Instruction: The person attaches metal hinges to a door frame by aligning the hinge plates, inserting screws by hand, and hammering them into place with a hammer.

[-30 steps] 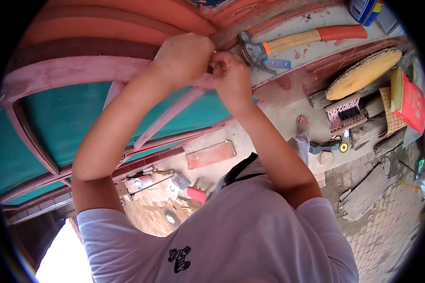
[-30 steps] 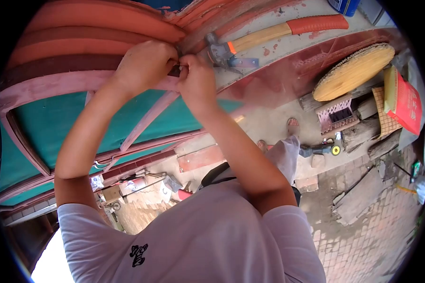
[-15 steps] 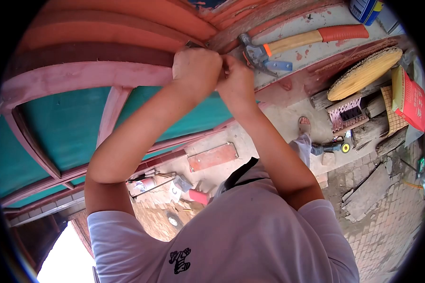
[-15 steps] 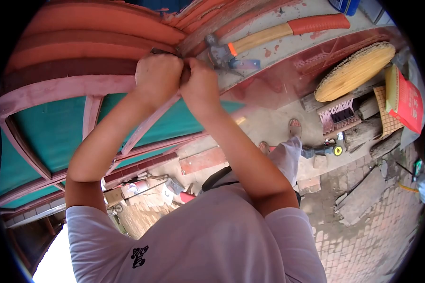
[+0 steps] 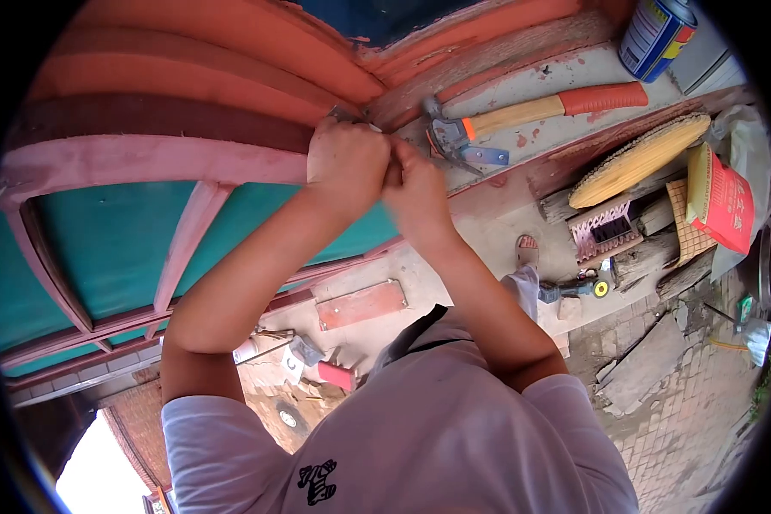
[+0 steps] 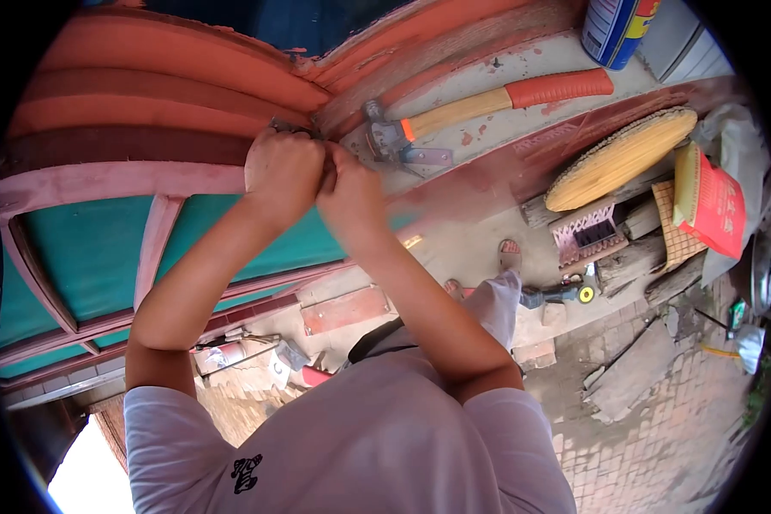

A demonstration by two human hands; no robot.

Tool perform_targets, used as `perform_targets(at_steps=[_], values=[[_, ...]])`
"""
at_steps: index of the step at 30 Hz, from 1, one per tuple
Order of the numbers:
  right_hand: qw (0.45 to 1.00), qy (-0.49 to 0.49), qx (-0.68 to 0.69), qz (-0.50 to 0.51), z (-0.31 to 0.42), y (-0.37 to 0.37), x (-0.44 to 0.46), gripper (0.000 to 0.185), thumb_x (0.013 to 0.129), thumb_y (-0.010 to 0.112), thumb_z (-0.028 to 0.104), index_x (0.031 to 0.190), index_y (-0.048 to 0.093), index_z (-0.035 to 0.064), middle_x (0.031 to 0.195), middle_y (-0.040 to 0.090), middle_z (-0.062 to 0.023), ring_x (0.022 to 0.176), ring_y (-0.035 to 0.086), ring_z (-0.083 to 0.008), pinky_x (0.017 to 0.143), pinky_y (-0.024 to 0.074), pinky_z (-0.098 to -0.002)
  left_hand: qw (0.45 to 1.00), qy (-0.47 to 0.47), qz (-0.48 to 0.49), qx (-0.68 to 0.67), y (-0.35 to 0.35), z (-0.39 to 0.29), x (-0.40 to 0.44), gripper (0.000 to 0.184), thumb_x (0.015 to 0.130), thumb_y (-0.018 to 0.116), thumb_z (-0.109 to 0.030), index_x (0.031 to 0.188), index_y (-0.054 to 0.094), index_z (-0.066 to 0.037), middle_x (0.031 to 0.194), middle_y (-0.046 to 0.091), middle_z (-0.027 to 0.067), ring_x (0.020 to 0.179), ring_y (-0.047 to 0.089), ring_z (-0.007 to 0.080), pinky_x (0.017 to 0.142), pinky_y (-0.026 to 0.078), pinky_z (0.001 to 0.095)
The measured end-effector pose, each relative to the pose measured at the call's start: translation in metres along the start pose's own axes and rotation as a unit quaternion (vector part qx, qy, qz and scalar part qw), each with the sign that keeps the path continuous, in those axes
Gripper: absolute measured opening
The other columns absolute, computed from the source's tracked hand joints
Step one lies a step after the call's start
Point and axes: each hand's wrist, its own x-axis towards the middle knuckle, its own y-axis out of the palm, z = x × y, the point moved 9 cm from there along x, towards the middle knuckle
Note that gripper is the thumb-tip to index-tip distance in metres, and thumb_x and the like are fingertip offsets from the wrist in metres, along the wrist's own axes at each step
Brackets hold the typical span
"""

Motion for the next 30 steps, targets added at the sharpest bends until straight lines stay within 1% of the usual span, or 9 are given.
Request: perform_targets(at_steps=[4,8,10,16,20,24,26,28,30], values=[[0.957,-0.268,-0.03,-0.104,0.062,-0.059,-0.031,0.042,0.08,0.055,0.001,0.12,0.059,0.008,0.107,0.066,-0.0188,0.097,0.065,-0.037,0.08,0.0529,-0.0444,1.0,0.012,0.014,0.007,-0.007,-0.002,0.0,0.009,0.075,0.063,-0.015,0.071,0.069,-0.01,0.078,0.07,0.0095,0.076,0.069,0.0222,0.078,0.048,0.0344],[0.827,-0.311,-0.456,-0.11,0.083,-0.171,0.009,0.049,0.07,0.055,-0.004,0.118,0.06,0.0034,0.118,0.063,-0.0147,0.12,0.053,-0.0336,0.104,0.0405,-0.0436,0.999,0.028,0.008,0.024,-0.004,-0.002,-0.002,0.011,0.076,0.061,-0.01,0.074,0.071,-0.012,0.077,0.07,0.0068,0.077,0.069,0.0192,0.08,0.047,0.034],[0.781,-0.333,-0.527,-0.03,0.056,-0.2,0.034,0.046,0.073,0.06,0.001,0.119,0.06,0.004,0.12,0.061,-0.0125,0.119,0.053,-0.0317,0.101,0.0416,-0.0415,0.999,0.027,0.023,0.018,-0.002,-0.002,-0.002,0.009,0.074,0.061,-0.009,0.074,0.07,-0.011,0.076,0.07,0.0082,0.075,0.069,0.0204,0.079,0.047,0.0342],[0.791,-0.369,-0.469,0.132,0.048,-0.203,0.061,0.034,0.078,0.071,0.019,0.105,0.059,0.0024,0.105,0.054,-0.0119,0.103,0.053,-0.0316,0.09,0.0446,-0.0413,0.999,0.03,0.013,0.015,0.002,-0.001,0.002,0.01,0.075,0.061,-0.011,0.073,0.071,-0.013,0.078,0.071,0.0087,0.075,0.069,0.0204,0.076,0.047,0.0329],[0.769,-0.413,-0.478,0.099,0.044,-0.204,0.043,0.029,0.083,0.067,0.023,0.101,0.056,0.0039,0.097,0.055,-0.0118,0.095,0.055,-0.0326,0.086,0.0449,-0.0411,0.999,0.023,0.004,0.032,-0.001,-0.002,0.001,0.009,0.074,0.062,-0.01,0.074,0.07,-0.012,0.076,0.071,0.0089,0.075,0.069,0.0215,0.074,0.048,0.0327],[0.881,-0.262,-0.391,0.055,0.041,-0.228,-0.007,0.032,0.091,0.063,0.029,0.101,0.055,0.0004,0.086,0.057,-0.0145,0.081,0.057,-0.034,0.074,0.0476,-0.0415,0.999,0.029,-0.007,0.034,-0.004,-0.004,0.002,0.008,0.074,0.062,-0.009,0.074,0.07,-0.011,0.075,0.071,0.0092,0.074,0.069,0.0236,0.076,0.05,0.0338],[0.964,-0.043,-0.201,0.17,0.015,-0.221,-0.046,0.032,0.101,0.048,0.032,0.106,0.053,0.0005,0.074,0.053,-0.0092,0.064,0.056,-0.0224,0.061,0.047,-0.0321,1.0,0.013,-0.007,0.027,0.0,-0.001,0.002,0.009,0.076,0.062,-0.013,0.074,0.071,-0.009,0.076,0.07,0.0126,0.072,0.068,0.0281,0.075,0.051,0.0383],[0.949,0.159,0.009,0.272,-0.004,-0.192,-0.096,0.035,0.105,0.039,0.034,0.111,0.052,0.0019,0.071,0.049,-0.0041,0.055,0.047,-0.0111,0.054,0.0418,-0.0256,0.999,0.01,-0.005,0.031,0.0,-0.001,0.004,0.011,0.077,0.062,-0.015,0.075,0.071,-0.008,0.076,0.069,0.0143,0.072,0.068,0.0307,0.073,0.052,0.041],[0.954,0.134,0.066,0.262,-0.007,-0.171,-0.118,0.036,0.105,0.038,0.036,0.114,0.05,0.0021,0.07,0.047,-0.0015,0.048,0.041,-0.0071,0.047,0.0386,-0.0222,0.999,0.014,0.006,0.046,-0.002,-0.004,0.003,0.012,0.078,0.062,-0.016,0.077,0.072,-0.009,0.077,0.07,0.0142,0.072,0.068,0.0315,0.072,0.053,0.0419]])
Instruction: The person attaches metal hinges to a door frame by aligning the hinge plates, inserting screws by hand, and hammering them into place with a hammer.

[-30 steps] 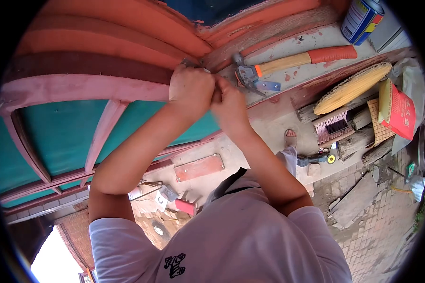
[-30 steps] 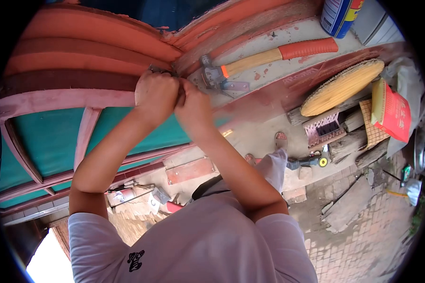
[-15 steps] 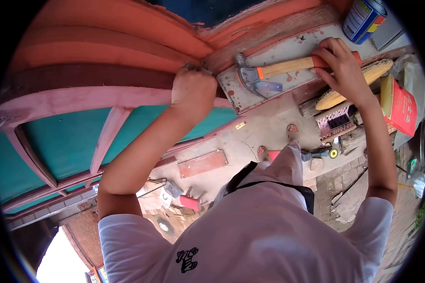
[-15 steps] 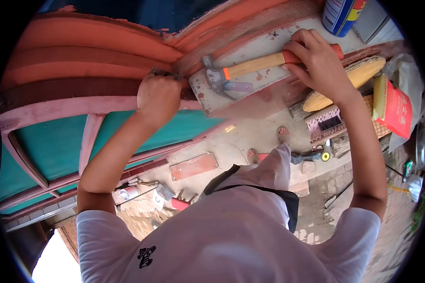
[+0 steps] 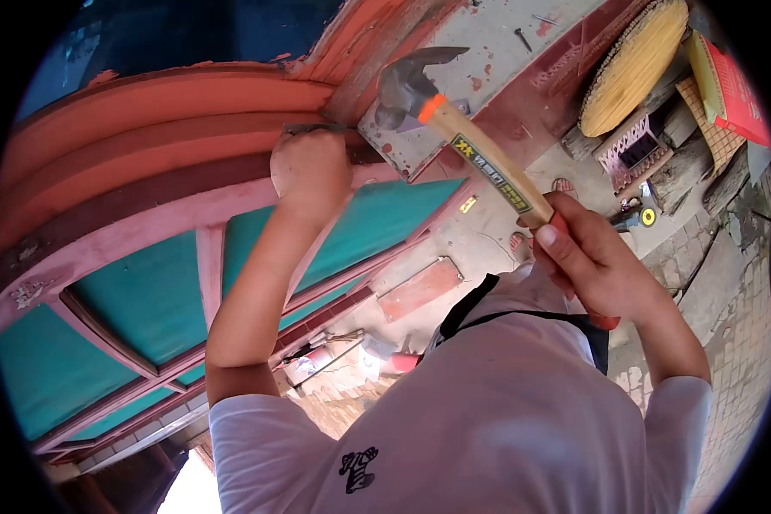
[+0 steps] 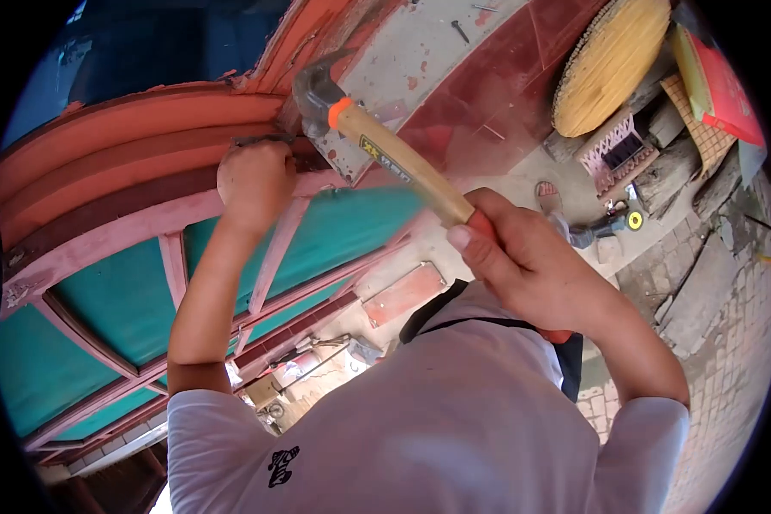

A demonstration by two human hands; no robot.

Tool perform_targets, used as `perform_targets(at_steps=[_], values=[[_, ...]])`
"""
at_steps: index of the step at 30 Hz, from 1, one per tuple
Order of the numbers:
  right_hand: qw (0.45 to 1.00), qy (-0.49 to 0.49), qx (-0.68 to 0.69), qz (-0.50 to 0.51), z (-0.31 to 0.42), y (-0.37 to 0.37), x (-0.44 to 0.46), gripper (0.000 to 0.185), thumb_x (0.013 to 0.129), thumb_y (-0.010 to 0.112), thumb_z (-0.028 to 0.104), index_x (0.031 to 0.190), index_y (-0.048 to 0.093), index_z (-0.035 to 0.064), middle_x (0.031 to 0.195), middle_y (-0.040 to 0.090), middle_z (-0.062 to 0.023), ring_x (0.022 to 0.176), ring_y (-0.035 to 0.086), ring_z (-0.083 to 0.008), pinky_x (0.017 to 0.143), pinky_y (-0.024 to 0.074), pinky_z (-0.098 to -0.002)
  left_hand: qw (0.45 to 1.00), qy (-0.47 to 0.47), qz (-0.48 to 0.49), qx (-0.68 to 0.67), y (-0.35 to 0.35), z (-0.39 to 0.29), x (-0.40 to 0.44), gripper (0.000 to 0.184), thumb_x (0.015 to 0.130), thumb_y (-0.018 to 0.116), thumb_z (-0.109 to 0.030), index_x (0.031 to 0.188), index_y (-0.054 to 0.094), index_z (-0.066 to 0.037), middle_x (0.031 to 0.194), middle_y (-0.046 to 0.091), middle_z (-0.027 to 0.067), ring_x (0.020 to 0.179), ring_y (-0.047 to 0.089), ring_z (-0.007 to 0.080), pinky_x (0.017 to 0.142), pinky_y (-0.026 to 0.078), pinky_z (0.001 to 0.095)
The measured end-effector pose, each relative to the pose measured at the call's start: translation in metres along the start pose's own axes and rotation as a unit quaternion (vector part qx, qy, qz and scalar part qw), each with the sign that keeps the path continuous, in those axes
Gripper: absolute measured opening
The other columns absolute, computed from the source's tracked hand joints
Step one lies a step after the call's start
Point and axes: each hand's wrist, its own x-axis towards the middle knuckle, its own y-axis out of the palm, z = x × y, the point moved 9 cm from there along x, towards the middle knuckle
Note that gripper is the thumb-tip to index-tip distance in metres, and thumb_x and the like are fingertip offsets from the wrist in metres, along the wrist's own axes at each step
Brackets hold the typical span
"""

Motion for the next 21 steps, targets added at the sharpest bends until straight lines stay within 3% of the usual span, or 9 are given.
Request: perform_targets(at_steps=[3,6,12,15,21], values=[[0.98,0.078,0.183,0.02,-0.026,0.045,0.011,0.039,0.105,0.039,0.038,0.115,0.049,0.0016,0.069,0.046,-0.0012,0.048,0.041,-0.007,0.044,0.0397,-0.023,1.0,-0.023,0.017,0.005,0.006,0.003,0.001,0.015,0.079,0.061,-0.018,0.081,0.074,-0.011,0.08,0.071,0.0129,0.074,0.068,0.0318,0.072,0.054,0.042],[0.958,0.069,0.278,-0.008,-0.032,0.07,0.034,0.039,0.104,0.04,0.038,0.113,0.049,0.0012,0.069,0.045,-0.0009,0.048,0.041,-0.0072,0.041,0.0407,-0.025,0.999,-0.037,0.034,0.014,0.004,0.003,0.0,0.016,0.081,0.061,-0.021,0.084,0.075,-0.013,0.082,0.071,0.0114,0.076,0.069,0.0318,0.072,0.054,0.0427],[0.946,0.071,0.317,-0.01,-0.035,0.079,0.052,0.037,0.103,0.042,0.037,0.108,0.049,0.0008,0.068,0.045,-0.0012,0.048,0.042,-0.0084,0.041,0.0412,-0.0261,0.999,-0.023,0.018,0.023,0.001,0.001,0.0,0.016,0.081,0.063,-0.024,0.084,0.075,-0.014,0.082,0.071,0.0119,0.078,0.069,0.0317,0.073,0.055,0.0431],[0.939,0.095,0.33,-0.008,-0.039,0.09,0.056,0.037,0.104,0.042,0.036,0.108,0.049,0.0,0.069,0.045,-0.0016,0.047,0.041,-0.0087,0.041,0.0413,-0.0264,0.999,-0.035,0.03,0.007,-0.004,-0.002,-0.001,0.017,0.081,0.062,-0.02,0.081,0.073,-0.008,0.084,0.071,0.0142,0.079,0.069,0.0313,0.077,0.054,0.042],[0.934,0.085,0.347,-0.025,-0.046,0.086,0.059,0.038,0.104,0.041,0.036,0.108,0.049,-0.0005,0.07,0.045,-0.0018,0.046,0.041,-0.0089,0.04,0.0413,-0.0266,1.0,-0.015,0.003,0.008,-0.003,-0.001,-0.001,0.016,0.081,0.064,-0.023,0.082,0.074,-0.011,0.082,0.07,0.0127,0.077,0.068,0.0331,0.072,0.054,0.0442]])
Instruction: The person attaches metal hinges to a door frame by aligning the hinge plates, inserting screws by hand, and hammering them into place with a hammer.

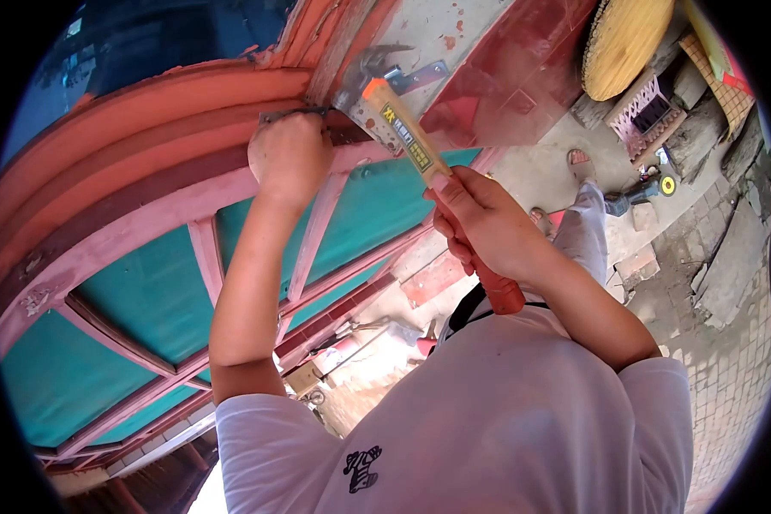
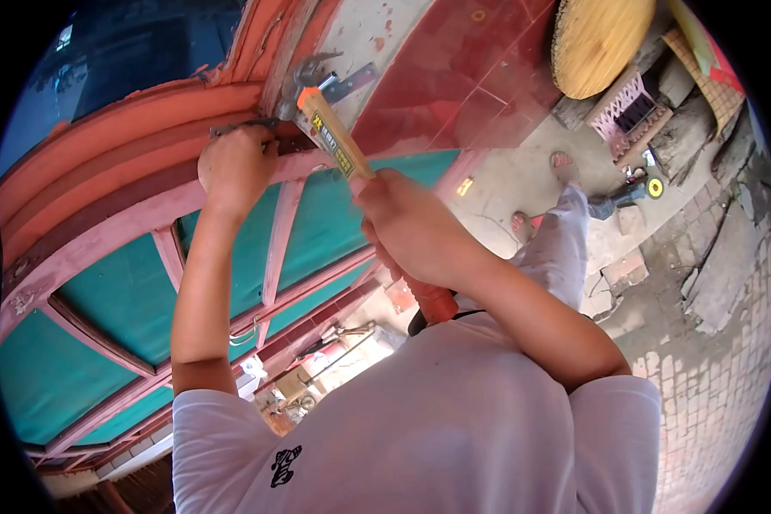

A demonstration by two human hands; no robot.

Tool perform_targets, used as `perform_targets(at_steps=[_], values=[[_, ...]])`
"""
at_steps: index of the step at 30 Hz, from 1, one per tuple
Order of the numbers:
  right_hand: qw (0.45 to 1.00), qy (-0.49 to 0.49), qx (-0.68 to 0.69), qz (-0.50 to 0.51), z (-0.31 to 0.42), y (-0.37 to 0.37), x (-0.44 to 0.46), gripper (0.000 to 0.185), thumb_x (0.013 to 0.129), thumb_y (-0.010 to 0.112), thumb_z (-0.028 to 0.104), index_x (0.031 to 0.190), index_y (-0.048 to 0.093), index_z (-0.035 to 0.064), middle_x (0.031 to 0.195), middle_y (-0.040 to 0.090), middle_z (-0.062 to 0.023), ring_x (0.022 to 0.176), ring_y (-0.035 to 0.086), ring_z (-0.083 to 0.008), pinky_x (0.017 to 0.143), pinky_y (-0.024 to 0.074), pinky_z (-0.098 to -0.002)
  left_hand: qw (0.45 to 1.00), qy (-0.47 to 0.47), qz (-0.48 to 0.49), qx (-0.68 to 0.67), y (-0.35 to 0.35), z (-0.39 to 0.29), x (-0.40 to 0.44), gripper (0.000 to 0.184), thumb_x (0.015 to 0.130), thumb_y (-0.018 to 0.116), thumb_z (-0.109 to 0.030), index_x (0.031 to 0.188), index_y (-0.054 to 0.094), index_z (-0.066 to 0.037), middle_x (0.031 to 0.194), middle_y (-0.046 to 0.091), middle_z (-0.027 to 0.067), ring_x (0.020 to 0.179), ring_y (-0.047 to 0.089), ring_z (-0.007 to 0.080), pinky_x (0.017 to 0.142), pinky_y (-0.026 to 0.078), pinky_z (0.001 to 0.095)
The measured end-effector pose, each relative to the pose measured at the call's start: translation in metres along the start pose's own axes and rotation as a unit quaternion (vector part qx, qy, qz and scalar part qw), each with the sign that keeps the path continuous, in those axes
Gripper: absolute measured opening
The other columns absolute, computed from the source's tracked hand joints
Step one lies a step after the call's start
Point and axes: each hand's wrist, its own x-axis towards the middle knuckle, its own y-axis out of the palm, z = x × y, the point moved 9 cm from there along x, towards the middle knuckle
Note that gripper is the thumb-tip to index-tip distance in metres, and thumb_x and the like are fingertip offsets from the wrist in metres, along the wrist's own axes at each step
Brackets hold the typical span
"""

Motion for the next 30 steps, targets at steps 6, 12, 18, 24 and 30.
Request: perform_targets(at_steps=[6,12,18,24,30], values=[[0.999,0.03,-0.015,0.03,-0.012,0.009,0.006,0.037,0.104,0.041,0.037,0.108,0.049,0.0006,0.071,0.045,-0.0018,0.046,0.042,-0.0085,0.039,0.041,-0.0264,1.0,0.001,0.011,0.014,0.006,0.002,0.003,0.016,0.081,0.064,-0.022,0.082,0.074,-0.01,0.082,0.07,0.0132,0.076,0.068,0.0336,0.072,0.054,0.0439],[0.999,0.036,-0.011,0.005,-0.012,0.007,0.007,0.037,0.104,0.041,0.038,0.104,0.048,0.0015,0.068,0.045,-0.0012,0.046,0.043,-0.0082,0.039,0.0398,-0.0264,1.0,0.004,0.008,0.004,0.001,0.0,0.0,0.015,0.081,0.063,-0.021,0.083,0.074,-0.01,0.083,0.07,0.0132,0.077,0.068,0.0335,0.072,0.054,0.0437],[1.0,0.0,0.017,-0.018,-0.007,0.004,0.011,0.035,0.104,0.043,0.037,0.099,0.047,0.0027,0.067,0.044,-0.0011,0.046,0.041,-0.008,0.039,0.0382,-0.025,1.0,0.009,0.013,0.001,0.001,-0.001,0.0,0.015,0.08,0.063,-0.02,0.082,0.074,-0.01,0.083,0.07,0.0136,0.078,0.067,0.0338,0.073,0.053,0.0441],[0.999,0.024,0.021,0.012,-0.021,0.008,0.015,0.032,0.104,0.044,0.037,0.098,0.046,0.0047,0.068,0.043,-0.001,0.044,0.037,-0.0077,0.04,0.0366,-0.0238,0.999,0.029,-0.017,-0.019,-0.001,0.0,-0.001,0.014,0.078,0.059,-0.011,0.084,0.07,-0.005,0.089,0.07,0.0155,0.082,0.068,0.0328,0.077,0.051,0.0417],[0.999,0.028,0.043,0.007,-0.017,0.004,0.012,0.035,0.104,0.043,0.038,0.105,0.049,0.0037,0.068,0.044,-0.0019,0.044,0.039,-0.0081,0.038,0.0363,-0.024,0.983,0.136,-0.122,0.017,-0.06,0.007,-0.051,0.018,0.08,0.064,-0.005,0.097,0.066,-0.009,0.101,0.066,0.0059,0.096,0.061,0.026,0.09,0.043,0.0408]])
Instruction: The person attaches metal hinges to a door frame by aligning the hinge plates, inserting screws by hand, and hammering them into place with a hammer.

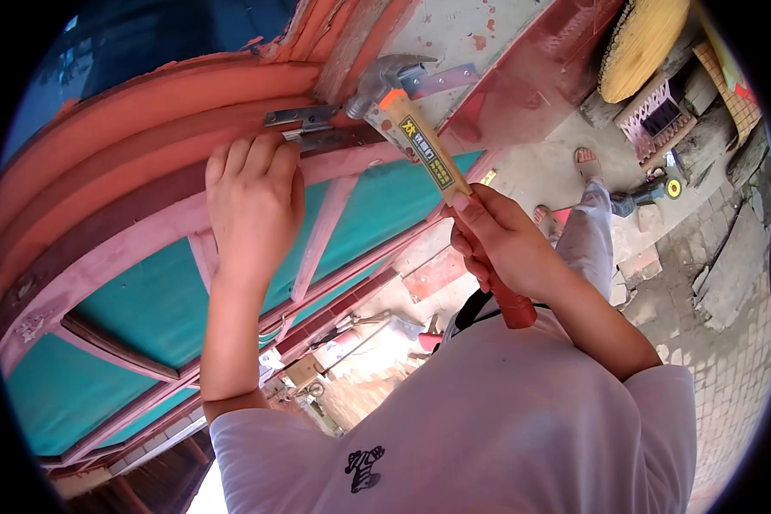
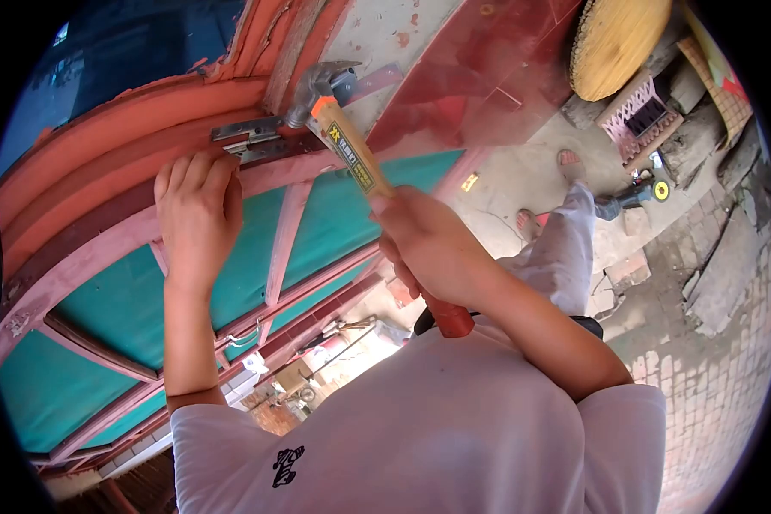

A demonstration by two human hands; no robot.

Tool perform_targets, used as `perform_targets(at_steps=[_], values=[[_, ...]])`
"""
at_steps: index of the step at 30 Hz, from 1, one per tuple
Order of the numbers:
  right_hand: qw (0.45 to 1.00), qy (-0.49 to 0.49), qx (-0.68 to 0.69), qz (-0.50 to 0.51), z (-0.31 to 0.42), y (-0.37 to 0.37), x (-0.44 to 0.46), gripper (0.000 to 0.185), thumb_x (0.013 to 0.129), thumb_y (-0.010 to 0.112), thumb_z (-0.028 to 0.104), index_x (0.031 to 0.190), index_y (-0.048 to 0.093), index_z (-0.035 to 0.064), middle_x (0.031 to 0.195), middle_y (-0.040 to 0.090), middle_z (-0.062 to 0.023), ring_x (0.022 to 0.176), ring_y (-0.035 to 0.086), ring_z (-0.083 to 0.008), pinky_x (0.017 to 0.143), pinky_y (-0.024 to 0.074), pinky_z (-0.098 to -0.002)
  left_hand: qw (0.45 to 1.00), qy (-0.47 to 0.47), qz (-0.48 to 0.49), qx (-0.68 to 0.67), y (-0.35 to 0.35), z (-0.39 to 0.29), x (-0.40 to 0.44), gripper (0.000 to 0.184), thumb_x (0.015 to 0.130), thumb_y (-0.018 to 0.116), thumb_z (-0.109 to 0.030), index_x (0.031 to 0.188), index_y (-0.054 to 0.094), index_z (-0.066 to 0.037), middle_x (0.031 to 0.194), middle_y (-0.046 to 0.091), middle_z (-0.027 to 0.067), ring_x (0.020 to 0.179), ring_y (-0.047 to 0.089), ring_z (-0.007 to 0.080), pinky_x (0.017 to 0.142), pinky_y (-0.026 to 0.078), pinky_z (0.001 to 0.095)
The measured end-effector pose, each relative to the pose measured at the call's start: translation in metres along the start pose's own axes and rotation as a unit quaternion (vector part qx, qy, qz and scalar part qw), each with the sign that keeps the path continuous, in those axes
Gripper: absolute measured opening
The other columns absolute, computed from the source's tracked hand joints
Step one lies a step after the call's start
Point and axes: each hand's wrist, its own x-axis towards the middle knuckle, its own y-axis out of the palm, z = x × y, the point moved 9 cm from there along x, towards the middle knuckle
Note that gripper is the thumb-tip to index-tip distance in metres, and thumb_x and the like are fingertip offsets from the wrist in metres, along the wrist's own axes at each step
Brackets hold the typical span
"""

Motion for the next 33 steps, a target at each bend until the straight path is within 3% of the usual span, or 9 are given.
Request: perform_targets(at_steps=[3,6,12,18,21,25,28,31,33], values=[[1.0,-0.01,-0.013,0.013,0.005,0.003,-0.007,0.038,0.104,0.042,0.04,0.108,0.049,0.0027,0.068,0.045,-0.0025,0.044,0.04,-0.0085,0.038,0.0366,-0.0235,0.997,0.003,-0.06,0.038,-0.002,0.001,-0.016,0.017,0.081,0.067,-0.009,0.098,0.067,-0.011,0.103,0.065,0.0015,0.098,0.058,0.021,0.094,0.037,0.04],[0.999,-0.02,-0.005,-0.038,0.01,0.001,-0.012,0.036,0.104,0.039,0.037,0.105,0.05,0.0029,0.062,0.044,-0.0017,0.043,0.042,-0.0095,0.04,0.0378,-0.0263,0.999,-0.007,-0.049,0.02,0.002,0.008,-0.018,0.018,0.081,0.068,-0.011,0.098,0.067,-0.012,0.103,0.065,-0.0008,0.098,0.059,0.0186,0.093,0.037,0.0383],[0.999,0.008,-0.033,-0.001,-0.011,0.009,0.008,0.041,0.104,0.041,0.041,0.108,0.049,0.0014,0.068,0.046,-0.0034,0.042,0.042,-0.0095,0.038,0.0372,-0.0235,0.998,-0.013,-0.055,0.029,0.008,0.01,-0.019,0.017,0.08,0.069,-0.013,0.097,0.067,-0.014,0.102,0.065,-0.0025,0.096,0.058,0.0174,0.092,0.036,0.0359],[0.994,-0.082,0.05,-0.053,0.002,0.005,-0.008,0.04,0.103,0.042,0.042,0.105,0.048,0.0023,0.068,0.045,-0.0035,0.043,0.04,-0.0096,0.04,0.0377,-0.0237,0.997,-0.017,-0.061,0.04,0.009,0.011,-0.02,0.015,0.08,0.069,-0.014,0.095,0.067,-0.015,0.101,0.065,-0.0031,0.095,0.058,0.017,0.091,0.036,0.0362],[0.999,0.034,0.03,0.011,-0.028,0.022,0.002,0.036,0.105,0.04,0.034,0.119,0.047,0.0016,0.07,0.045,-0.0022,0.046,0.041,-0.008,0.041,0.0383,-0.0236,0.997,-0.015,-0.067,0.038,0.01,0.01,-0.02,0.015,0.08,0.069,-0.014,0.095,0.067,-0.015,0.1,0.065,-0.0033,0.095,0.058,0.0168,0.091,0.036,0.0362],[1.0,0.018,0.02,0.004,-0.015,0.019,-0.002,0.04,0.104,0.04,0.038,0.12,0.046,0.002,0.071,0.045,-0.0021,0.047,0.041,-0.0076,0.042,0.0375,-0.0222,0.997,-0.016,-0.068,0.036,0.009,0.011,-0.02,0.015,0.08,0.069,-0.014,0.094,0.067,-0.015,0.1,0.065,-0.0032,0.095,0.058,0.0168,0.09,0.036,0.0358],[0.994,-0.091,0.031,-0.051,0.004,0.006,-0.015,0.04,0.104,0.039,0.042,0.108,0.047,0.003,0.067,0.046,-0.0038,0.044,0.042,-0.0105,0.04,0.0381,-0.0243,0.997,-0.017,-0.069,0.036,0.009,0.011,-0.022,0.014,0.08,0.069,-0.015,0.094,0.067,-0.015,0.1,0.064,-0.0032,0.095,0.058,0.0167,0.09,0.036,0.0358],[0.992,-0.106,0.023,-0.063,-0.005,0.01,-0.009,0.04,0.104,0.039,0.042,0.109,0.046,0.003,0.067,0.047,-0.0037,0.043,0.042,-0.0102,0.038,0.0375,-0.025,0.996,-0.013,-0.075,0.039,0.01,0.013,-0.023,0.015,0.08,0.07,-0.015,0.094,0.067,-0.015,0.1,0.064,-0.0031,0.095,0.058,0.0166,0.089,0.035,0.0357],[1.0,0.002,-0.009,-0.005,-0.027,0.024,0.007,0.04,0.104,0.038,0.042,0.109,0.046,0.0035,0.068,0.047,-0.0042,0.044,0.042,-0.0109,0.039,0.0386,-0.025,0.996,-0.009,-0.079,0.04,0.009,0.011,-0.022,0.015,0.08,0.069,-0.015,0.095,0.067,-0.015,0.101,0.065,-0.003,0.095,0.058,0.0166,0.088,0.035,0.0355]])
